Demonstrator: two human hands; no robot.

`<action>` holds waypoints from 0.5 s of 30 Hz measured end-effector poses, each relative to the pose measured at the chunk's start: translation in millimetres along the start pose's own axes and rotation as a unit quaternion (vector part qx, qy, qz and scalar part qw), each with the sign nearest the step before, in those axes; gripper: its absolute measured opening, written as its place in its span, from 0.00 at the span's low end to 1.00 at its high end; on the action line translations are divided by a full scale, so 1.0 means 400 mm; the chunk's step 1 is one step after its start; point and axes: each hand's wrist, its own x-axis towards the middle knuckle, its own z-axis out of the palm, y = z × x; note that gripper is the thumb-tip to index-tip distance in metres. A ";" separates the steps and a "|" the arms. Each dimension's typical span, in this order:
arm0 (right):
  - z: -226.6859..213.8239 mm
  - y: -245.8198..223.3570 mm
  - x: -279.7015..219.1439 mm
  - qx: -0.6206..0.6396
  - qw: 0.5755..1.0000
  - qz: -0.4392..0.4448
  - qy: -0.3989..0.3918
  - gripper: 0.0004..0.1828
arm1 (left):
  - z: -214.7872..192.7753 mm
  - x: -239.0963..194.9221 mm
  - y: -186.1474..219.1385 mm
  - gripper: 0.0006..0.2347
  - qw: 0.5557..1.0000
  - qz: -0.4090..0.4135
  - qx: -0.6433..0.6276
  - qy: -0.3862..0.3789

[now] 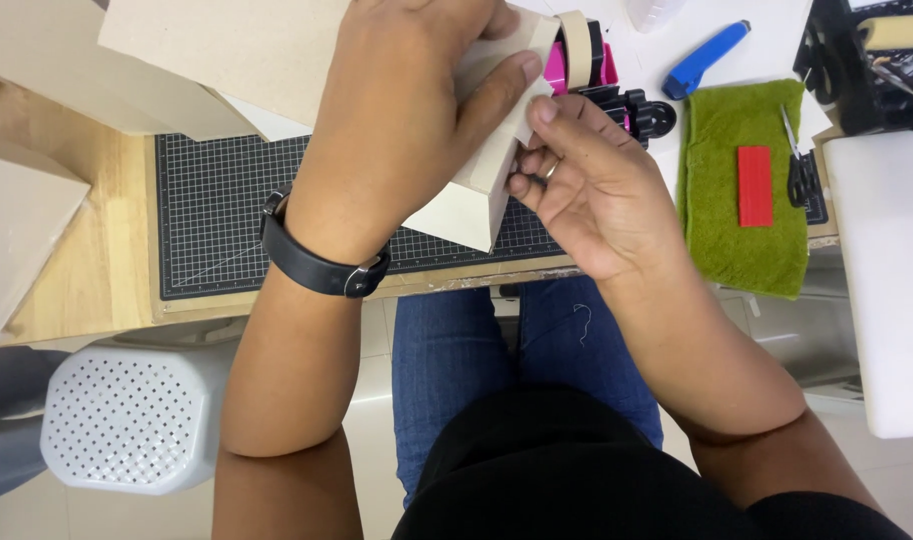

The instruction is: The person folds a flat white cardboard piece into a box shape, applies adhesive tape to the seams, and uses a red plastic tool to press and smooth the taped edges. The person handles the box and tape throughout, finishing with a final smoothing of the seams.

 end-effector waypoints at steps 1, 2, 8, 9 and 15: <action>-0.002 0.004 0.000 0.001 1.000 0.000 0.001 0.06 | 0.002 0.000 0.000 0.08 1.000 0.000 0.000 -0.001; -0.002 0.009 0.001 -0.002 1.000 -0.010 -0.001 0.07 | 0.001 0.000 0.000 0.07 1.000 0.001 -0.004 0.001; -0.001 0.014 0.003 -0.032 0.998 -0.043 -0.024 0.06 | -0.002 0.003 0.003 0.07 1.000 -0.004 -0.003 -0.007; 0.002 0.012 0.003 -0.041 0.998 -0.043 -0.026 0.06 | -0.003 0.003 0.002 0.07 1.000 -0.006 -0.001 -0.009; 0.001 0.010 0.009 -0.051 0.997 -0.044 -0.036 0.06 | 0.019 0.005 0.000 0.09 0.999 -0.015 0.040 0.021</action>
